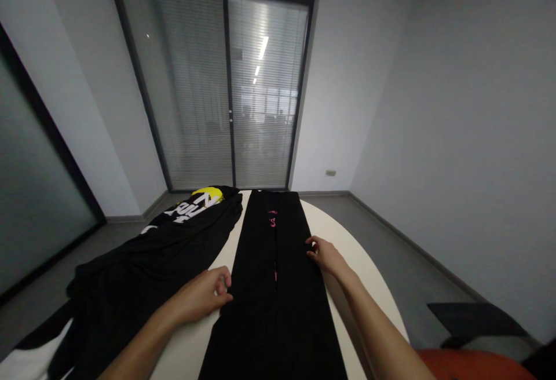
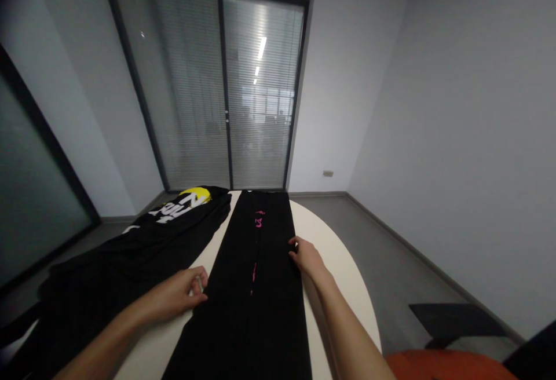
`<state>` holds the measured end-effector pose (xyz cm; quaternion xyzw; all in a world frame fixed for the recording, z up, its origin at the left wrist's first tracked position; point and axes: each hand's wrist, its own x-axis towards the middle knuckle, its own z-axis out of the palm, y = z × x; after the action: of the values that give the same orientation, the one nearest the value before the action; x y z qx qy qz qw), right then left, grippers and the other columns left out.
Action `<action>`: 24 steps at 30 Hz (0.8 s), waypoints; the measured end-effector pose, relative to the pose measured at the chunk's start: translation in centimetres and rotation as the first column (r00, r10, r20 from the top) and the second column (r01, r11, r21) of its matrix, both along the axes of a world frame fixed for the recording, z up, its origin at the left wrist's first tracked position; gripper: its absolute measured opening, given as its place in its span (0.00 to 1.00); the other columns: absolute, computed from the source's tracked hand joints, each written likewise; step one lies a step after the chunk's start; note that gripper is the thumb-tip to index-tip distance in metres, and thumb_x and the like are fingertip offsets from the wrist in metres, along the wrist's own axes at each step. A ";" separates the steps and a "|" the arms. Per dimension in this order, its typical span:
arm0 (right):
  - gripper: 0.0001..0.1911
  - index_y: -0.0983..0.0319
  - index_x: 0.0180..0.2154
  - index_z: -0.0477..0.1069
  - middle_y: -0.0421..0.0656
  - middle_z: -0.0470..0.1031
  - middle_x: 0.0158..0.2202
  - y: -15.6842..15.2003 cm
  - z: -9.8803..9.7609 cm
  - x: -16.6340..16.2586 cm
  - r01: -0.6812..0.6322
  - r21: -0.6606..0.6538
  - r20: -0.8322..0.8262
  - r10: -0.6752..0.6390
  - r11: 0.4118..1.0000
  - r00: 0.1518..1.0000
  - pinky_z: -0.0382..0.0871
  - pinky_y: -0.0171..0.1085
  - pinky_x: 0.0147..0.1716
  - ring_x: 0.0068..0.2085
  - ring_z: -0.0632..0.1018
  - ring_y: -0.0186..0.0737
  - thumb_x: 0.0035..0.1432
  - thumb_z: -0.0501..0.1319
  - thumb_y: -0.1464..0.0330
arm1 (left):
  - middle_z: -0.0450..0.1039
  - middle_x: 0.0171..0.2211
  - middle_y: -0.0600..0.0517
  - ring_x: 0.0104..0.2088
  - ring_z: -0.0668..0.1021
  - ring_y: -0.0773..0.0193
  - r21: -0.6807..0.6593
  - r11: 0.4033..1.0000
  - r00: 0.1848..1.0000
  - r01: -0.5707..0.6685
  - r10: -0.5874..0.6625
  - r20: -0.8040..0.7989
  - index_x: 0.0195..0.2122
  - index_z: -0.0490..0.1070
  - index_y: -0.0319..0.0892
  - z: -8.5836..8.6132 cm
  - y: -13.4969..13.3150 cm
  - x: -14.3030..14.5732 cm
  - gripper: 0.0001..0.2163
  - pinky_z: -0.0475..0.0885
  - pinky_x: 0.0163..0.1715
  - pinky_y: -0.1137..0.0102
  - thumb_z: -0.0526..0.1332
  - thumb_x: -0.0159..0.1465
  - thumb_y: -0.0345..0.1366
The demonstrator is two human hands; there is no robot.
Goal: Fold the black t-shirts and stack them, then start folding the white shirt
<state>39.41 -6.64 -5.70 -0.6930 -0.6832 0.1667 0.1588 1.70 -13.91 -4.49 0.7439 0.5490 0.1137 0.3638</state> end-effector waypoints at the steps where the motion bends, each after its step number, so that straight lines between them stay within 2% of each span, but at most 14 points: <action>1: 0.17 0.58 0.49 0.71 0.42 0.78 0.38 0.0 0.1 0.0 0.004 -0.006 -0.006 -0.004 1.000 1.000 0.66 0.35 0.38 0.39 0.79 0.40 0.57 0.64 0.70 | 0.77 0.29 0.56 0.27 0.77 0.64 0.022 1.000 1.000 -0.012 0.012 0.009 0.38 0.67 0.44 0.3 -0.1 0.2 0.09 0.63 0.26 0.73 0.61 0.59 0.40; 4: 0.20 0.60 0.52 0.68 0.44 0.79 0.38 -0.2 0.3 -0.1 0.014 -0.003 -0.012 -0.015 1.000 1.000 0.65 0.35 0.37 0.38 0.79 0.41 0.57 0.65 0.67 | 0.77 0.27 0.55 0.28 0.79 0.63 0.125 0.989 0.997 -0.077 0.072 0.041 0.35 0.66 0.44 1.0 -0.2 0.8 0.09 0.64 0.28 0.73 0.60 0.61 0.43; 6: 0.21 0.60 0.52 0.67 0.45 0.79 0.39 -0.4 0.6 -0.3 0.014 -0.009 -0.006 -0.014 1.000 1.000 0.65 0.35 0.36 0.39 0.79 0.42 0.57 0.65 0.66 | 0.76 0.24 0.55 0.28 0.79 0.62 0.124 0.986 0.993 -0.110 0.103 0.063 0.35 0.65 0.44 1.2 -0.2 1.0 0.11 0.65 0.29 0.72 0.58 0.63 0.46; 8: 0.20 0.60 0.52 0.67 0.46 0.79 0.41 -0.6 0.9 -0.5 0.015 -0.020 0.012 -0.014 1.000 1.000 0.65 0.36 0.37 0.40 0.79 0.42 0.58 0.65 0.66 | 0.74 0.20 0.56 0.24 0.78 0.61 0.033 0.992 0.991 -0.118 0.116 0.073 0.36 0.64 0.44 1.2 -0.3 0.9 0.15 0.65 0.26 0.72 0.56 0.64 0.51; 10: 0.20 0.60 0.51 0.66 0.47 0.79 0.41 -0.8 1.3 -0.4 0.036 -0.040 0.043 -0.034 0.999 0.998 0.66 0.37 0.37 0.40 0.80 0.44 0.59 0.64 0.65 | 0.72 0.19 0.57 0.21 0.77 0.62 -0.114 0.990 0.992 -0.080 0.089 0.085 0.38 0.62 0.44 1.2 -0.5 0.6 0.18 0.63 0.23 0.73 0.57 0.62 0.54; 12: 0.21 0.61 0.50 0.65 0.49 0.79 0.40 -1.2 1.7 -0.1 0.069 -0.088 0.063 -0.064 0.994 0.996 0.67 0.38 0.36 0.40 0.80 0.46 0.59 0.64 0.60 | 0.73 0.21 0.58 0.20 0.76 0.63 -0.253 0.967 0.993 0.000 0.029 0.114 0.40 0.60 0.45 1.4 -0.8 0.2 0.19 0.60 0.20 0.74 0.61 0.59 0.53; 14: 0.24 0.62 0.49 0.63 0.48 0.79 0.36 -1.6 1.9 0.5 0.066 -0.194 0.014 -0.064 0.979 0.998 0.69 0.38 0.32 0.34 0.81 0.46 0.57 0.66 0.57 | 0.72 0.22 0.60 0.20 0.75 0.65 -0.317 0.946 0.990 0.064 -0.020 0.141 0.43 0.58 0.46 1.6 -1.1 -0.2 0.21 0.59 0.19 0.75 0.66 0.55 0.47; 18: 0.32 0.61 0.51 0.57 0.39 0.76 0.26 -2.4 2.2 1.2 -0.094 -0.412 -0.244 -0.010 0.906 0.970 0.69 0.35 0.24 0.24 0.79 0.41 0.51 0.71 0.62 | 0.69 0.24 0.63 0.20 0.75 0.66 -0.291 0.954 0.987 0.065 -0.019 0.160 0.44 0.56 0.46 1.5 -1.2 -0.3 0.23 0.61 0.18 0.76 0.67 0.53 0.40; 21: 0.35 0.60 0.52 0.55 0.35 0.75 0.25 -2.6 2.5 1.2 -0.125 -0.431 -0.327 -0.026 0.894 0.945 0.69 0.33 0.23 0.23 0.78 0.39 0.49 0.72 0.66 | 0.68 0.22 0.63 0.19 0.75 0.67 -0.207 0.976 0.987 0.062 -0.029 0.156 0.44 0.56 0.45 1.0 -1.1 0.0 0.18 0.61 0.19 0.76 0.63 0.57 0.40; 24: 0.37 0.61 0.55 0.53 0.35 0.74 0.25 -2.4 2.9 1.1 -0.059 -0.410 -0.317 -0.082 0.910 0.945 0.69 0.32 0.23 0.24 0.78 0.38 0.51 0.72 0.66 | 0.71 0.20 0.61 0.19 0.75 0.66 -0.169 0.984 0.993 0.049 -0.030 0.115 0.47 0.58 0.43 0.9 -1.3 0.4 0.16 0.61 0.18 0.76 0.60 0.62 0.42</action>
<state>40.48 -9.05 -2.80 -0.6775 -0.5921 0.4194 0.1206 2.09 -15.23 -3.61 0.7132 0.5204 0.1004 0.4588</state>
